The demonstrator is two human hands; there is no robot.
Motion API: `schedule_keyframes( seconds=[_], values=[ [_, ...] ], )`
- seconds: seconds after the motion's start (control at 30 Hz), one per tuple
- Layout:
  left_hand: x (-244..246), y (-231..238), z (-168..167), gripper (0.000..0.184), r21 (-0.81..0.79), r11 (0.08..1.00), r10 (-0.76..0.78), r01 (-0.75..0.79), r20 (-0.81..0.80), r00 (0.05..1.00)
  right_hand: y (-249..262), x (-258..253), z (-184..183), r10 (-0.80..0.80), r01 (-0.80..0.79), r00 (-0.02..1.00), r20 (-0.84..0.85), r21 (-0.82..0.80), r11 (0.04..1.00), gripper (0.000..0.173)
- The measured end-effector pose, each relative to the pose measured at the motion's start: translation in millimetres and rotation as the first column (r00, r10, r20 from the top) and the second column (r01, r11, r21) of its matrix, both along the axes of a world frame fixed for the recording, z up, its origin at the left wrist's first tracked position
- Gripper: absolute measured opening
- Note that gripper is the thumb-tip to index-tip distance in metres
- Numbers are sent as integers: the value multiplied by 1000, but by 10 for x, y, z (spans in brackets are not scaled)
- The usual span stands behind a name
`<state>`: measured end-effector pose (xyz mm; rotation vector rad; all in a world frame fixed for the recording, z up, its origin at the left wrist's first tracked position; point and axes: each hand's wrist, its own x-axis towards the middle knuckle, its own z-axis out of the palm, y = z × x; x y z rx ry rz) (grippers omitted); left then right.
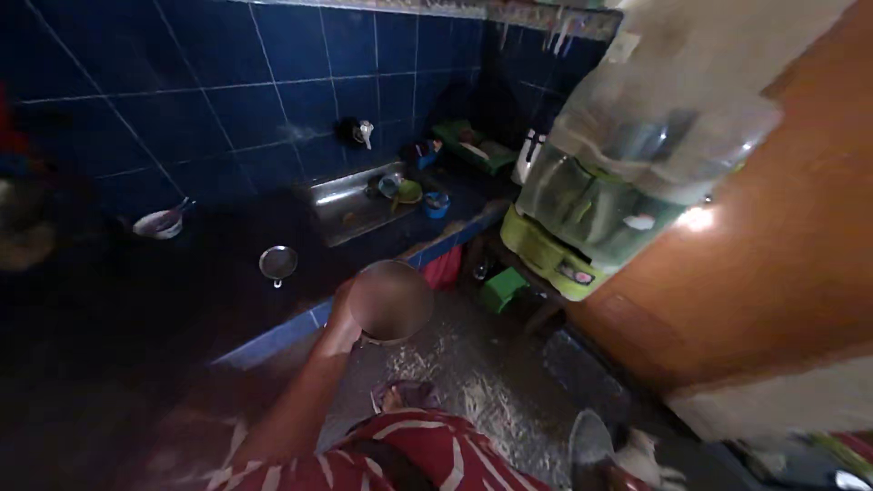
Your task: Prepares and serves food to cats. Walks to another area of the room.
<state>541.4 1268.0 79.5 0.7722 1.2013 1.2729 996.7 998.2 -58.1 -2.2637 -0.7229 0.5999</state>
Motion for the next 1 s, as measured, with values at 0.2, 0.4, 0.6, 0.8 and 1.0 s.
schedule_keyframes(
  seconds=[0.2,0.4,0.6,0.8,1.0],
  values=[
    [-340,927,179,35,54,997,53,-49,-76,996,1896,-321,104,133,-127,990,-37,143,982,39],
    [-587,1375,247,34,85,972,233,-221,-175,957,3193,-495,184,320,-316,947,-24,110,942,29],
    [-803,1586,326,36,45,913,407,-406,-199,892,4504,-365,378,478,-479,877,44,31,877,32],
    [-708,1951,354,37,-15,843,534,-538,-92,840,6460,-519,823,648,-684,728,225,182,706,36],
    [-489,2431,307,37,1,742,670,-671,-27,742,8155,-1170,1026,791,-820,549,269,358,447,26]
  ],
)
